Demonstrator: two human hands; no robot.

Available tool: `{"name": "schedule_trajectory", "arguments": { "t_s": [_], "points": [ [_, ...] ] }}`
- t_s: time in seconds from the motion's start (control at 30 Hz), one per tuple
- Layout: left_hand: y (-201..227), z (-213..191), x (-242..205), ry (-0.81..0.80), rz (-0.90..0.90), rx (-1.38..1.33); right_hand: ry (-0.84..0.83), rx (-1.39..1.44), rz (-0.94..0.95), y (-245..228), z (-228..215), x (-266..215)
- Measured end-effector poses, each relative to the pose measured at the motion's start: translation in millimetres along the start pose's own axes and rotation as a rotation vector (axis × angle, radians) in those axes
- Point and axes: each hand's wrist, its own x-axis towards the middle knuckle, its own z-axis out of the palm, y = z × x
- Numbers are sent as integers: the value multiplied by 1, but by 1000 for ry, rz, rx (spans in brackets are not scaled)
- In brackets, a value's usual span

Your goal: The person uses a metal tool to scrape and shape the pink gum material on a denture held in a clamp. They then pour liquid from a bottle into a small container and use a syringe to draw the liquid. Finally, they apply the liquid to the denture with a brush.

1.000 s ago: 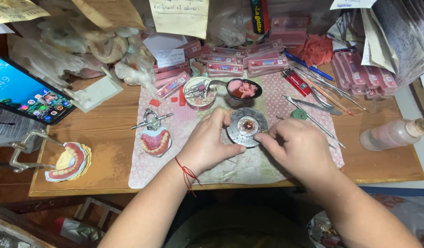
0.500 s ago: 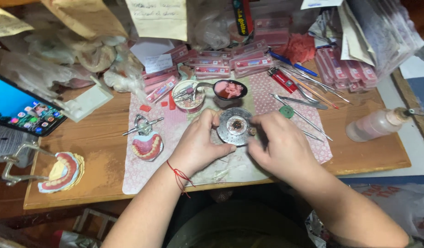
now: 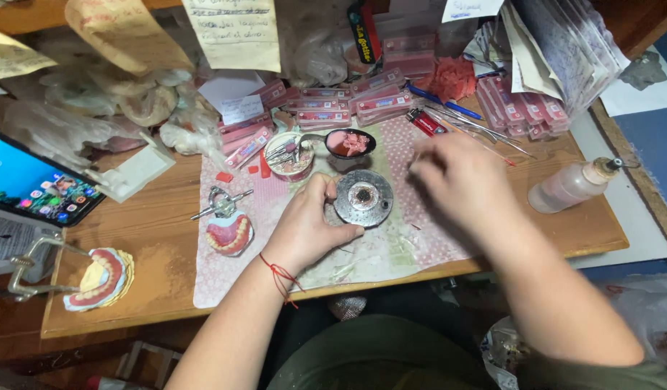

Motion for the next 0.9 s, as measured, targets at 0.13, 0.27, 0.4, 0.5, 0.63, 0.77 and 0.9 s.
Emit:
{"name": "schedule_trajectory", "arguments": {
  "t_s": [0.13, 0.27, 0.4, 0.5, 0.63, 0.77, 0.9],
  "points": [
    [3, -1, -1, 13, 12, 16, -179, -191, 126, 11, 8, 34],
    [-1, 2, -4, 51, 90, 41, -346, -383, 202, 12, 29, 46],
    [-5, -1, -6, 41, 123, 61, -317, -357, 230, 2, 22, 45],
    [7, -9, -21, 50, 100, 149, -269, -303, 252, -15, 2, 28],
    [22, -32, -53, 172, 237, 316, -346, -289, 290, -15, -5, -15],
    [58, -98, -74, 277, 237, 313, -351, -309, 252, 3, 6, -37],
    [92, -184, -56, 669, 593, 684, -243, -389, 329, 29, 18, -46]
  ]
}}
